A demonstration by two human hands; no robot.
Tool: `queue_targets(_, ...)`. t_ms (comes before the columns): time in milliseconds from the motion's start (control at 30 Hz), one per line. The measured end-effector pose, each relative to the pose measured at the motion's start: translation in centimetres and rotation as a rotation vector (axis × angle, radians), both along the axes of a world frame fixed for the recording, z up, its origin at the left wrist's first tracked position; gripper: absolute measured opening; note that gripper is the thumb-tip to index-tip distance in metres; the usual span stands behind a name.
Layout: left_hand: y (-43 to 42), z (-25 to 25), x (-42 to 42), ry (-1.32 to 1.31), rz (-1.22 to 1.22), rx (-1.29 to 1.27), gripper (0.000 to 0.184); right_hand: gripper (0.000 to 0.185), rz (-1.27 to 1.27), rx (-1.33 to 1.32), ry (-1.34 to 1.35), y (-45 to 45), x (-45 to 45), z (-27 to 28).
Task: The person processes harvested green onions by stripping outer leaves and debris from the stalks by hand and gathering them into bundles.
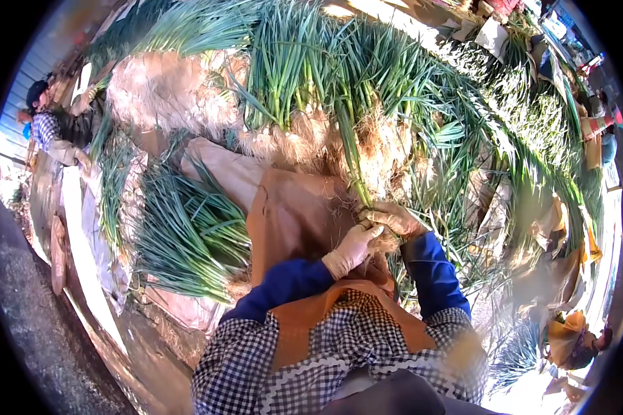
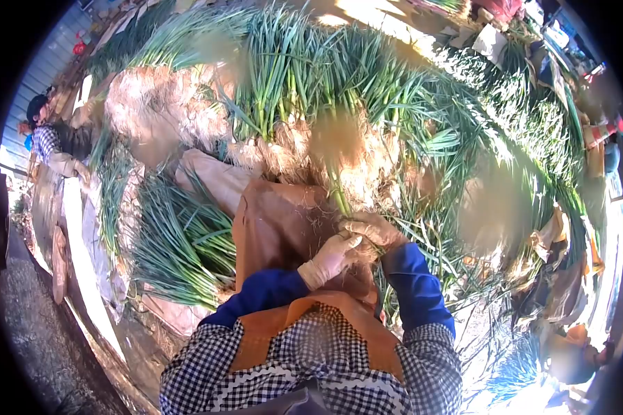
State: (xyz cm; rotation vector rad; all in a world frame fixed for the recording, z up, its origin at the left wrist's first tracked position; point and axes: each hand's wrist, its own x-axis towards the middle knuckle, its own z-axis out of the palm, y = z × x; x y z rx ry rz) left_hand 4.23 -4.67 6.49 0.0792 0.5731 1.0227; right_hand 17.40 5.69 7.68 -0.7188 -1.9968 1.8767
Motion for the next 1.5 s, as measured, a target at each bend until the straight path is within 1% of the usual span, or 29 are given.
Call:
queue_targets(33,0.0,-0.6,-0.1,0.092,0.032,0.015,0.018,0.049,0.046,0.312,0.144,0.4,-1.1,0.0)
queue_targets(100,-0.1,-1.7,-0.2,0.191,0.072,0.031,0.015,0.052,-0.317,0.477,-0.247,1.5,-1.9,0.5)
queue_targets(133,-0.1,-1.7,-0.2,0.211,0.052,0.032,0.013,0.054,-0.435,0.597,-0.428,1.3,-3.3,4.3)
queue_targets(233,-0.1,-2.0,-0.4,0.234,0.026,0.065,0.010,0.049,-0.177,0.785,-0.555,3.3,-4.9,4.4)
queue_targets(267,0.0,-2.1,-0.3,0.263,0.019,0.046,0.010,0.045,-0.006,0.602,-0.635,4.2,-4.9,4.7)
queue_targets(300,0.2,-2.1,-0.3,0.293,0.011,0.029,0.010,0.045,-0.011,0.605,-0.633,4.0,-4.9,4.7)
queue_targets(367,0.5,-2.6,-0.8,0.223,0.022,0.075,0.010,0.028,-0.033,0.388,-0.514,2.9,-4.3,4.4)
queue_targets(400,0.4,-3.0,-1.1,0.147,0.033,0.112,0.011,0.028,-0.004,0.293,-0.371,1.1,-3.0,4.5)
queue_targets(433,0.6,-0.9,-1.3,0.234,0.124,-0.023,0.012,0.029,0.032,0.185,-0.229,-0.8,-1.8,4.9)
queue_targets(500,0.8,-1.8,-2.2,0.135,0.138,0.083,0.017,0.027,0.183,-0.089,-0.035,-3.6,1.7,6.8)
queue_targets(567,1.0,-2.7,-2.3,0.172,0.129,0.075,0.019,0.016,-0.038,-0.371,0.058,-5.6,7.1,7.1)
queue_targets(600,0.9,-3.0,-2.3,0.215,0.117,0.073,0.022,0.012,-0.192,-0.318,-0.095,-5.6,10.6,5.8)
queue_targets(633,0.8,-2.9,-2.3,0.214,0.107,0.071,0.022,0.015,-0.438,-0.506,0.065,-6.1,14.2,3.8)
queue_targets(667,1.0,-2.5,-2.4,0.189,0.134,0.068,0.018,0.013,-0.508,-0.532,0.186,-5.5,16.4,4.1)
queue_targets(700,1.0,-2.0,-2.4,0.163,0.166,0.065,0.015,0.012,-0.653,-0.467,0.368,-5.0,19.0,1.5)
queue_targets(767,0.8,-0.7,-2.8,0.190,0.141,0.012,0.018,0.022,-0.612,0.009,-0.684,-3.3,19.6,0.2)
queue_targets(833,0.9,0.3,-3.1,0.038,0.109,-0.102,0.024,0.027,-0.524,0.696,-0.963,-1.5,16.5,-3.1)
queue_targets(900,1.0,-0.8,-3.0,-0.026,0.130,-0.124,0.029,0.033,-0.586,-0.027,-0.474,0.3,6.7,1.2)
queue_targets(933,0.9,-0.5,-3.2,0.032,0.070,-0.041,0.029,0.035,-0.579,-0.060,-0.484,1.1,2.5,2.2)
queue_targets(967,0.7,0.1,-3.4,0.091,0.010,0.041,0.030,0.042,-0.532,0.171,-0.418,1.7,-0.5,1.3)
queue_targets(1033,0.4,1.0,-2.6,0.165,0.048,-0.015,0.027,0.047,-0.428,0.337,-0.508,3.9,-5.4,0.1)
queue_targets(1100,0.1,-0.5,-2.1,0.192,0.072,-0.017,0.026,0.045,-0.346,0.503,-0.794,4.9,-8.9,0.9)
queue_targets(1133,0.0,-1.1,-2.4,0.214,0.070,0.022,0.025,0.039,-0.441,0.802,-0.721,4.4,-9.6,0.1)
queue_targets(1233,-0.4,-1.6,-3.0,0.320,-0.015,0.026,0.021,0.037,-0.356,1.012,-0.714,3.6,-8.5,-0.6)
queue_targets(1300,-0.5,-1.3,-2.8,0.247,0.027,-0.026,0.020,0.036,-0.404,0.867,-0.750,1.3,-7.4,1.1)
queue_targets(1367,-0.4,-1.2,-3.1,0.184,0.072,-0.074,0.019,0.039,-0.297,0.386,-0.550,-2.1,-4.4,3.4)
queue_targets(1400,-0.4,-1.2,-3.2,0.180,0.110,-0.111,0.017,0.036,-0.266,0.303,-0.220,-3.6,-1.7,2.8)
queue_targets(1467,0.0,-1.2,-3.4,0.166,0.147,-0.152,0.016,0.032,-0.385,-0.189,-0.155,-6.4,3.2,5.4)
queue_targets(1500,0.1,-1.3,-3.6,0.153,0.144,-0.154,0.016,0.036,-0.466,-0.168,-0.060,-7.0,7.0,4.0)
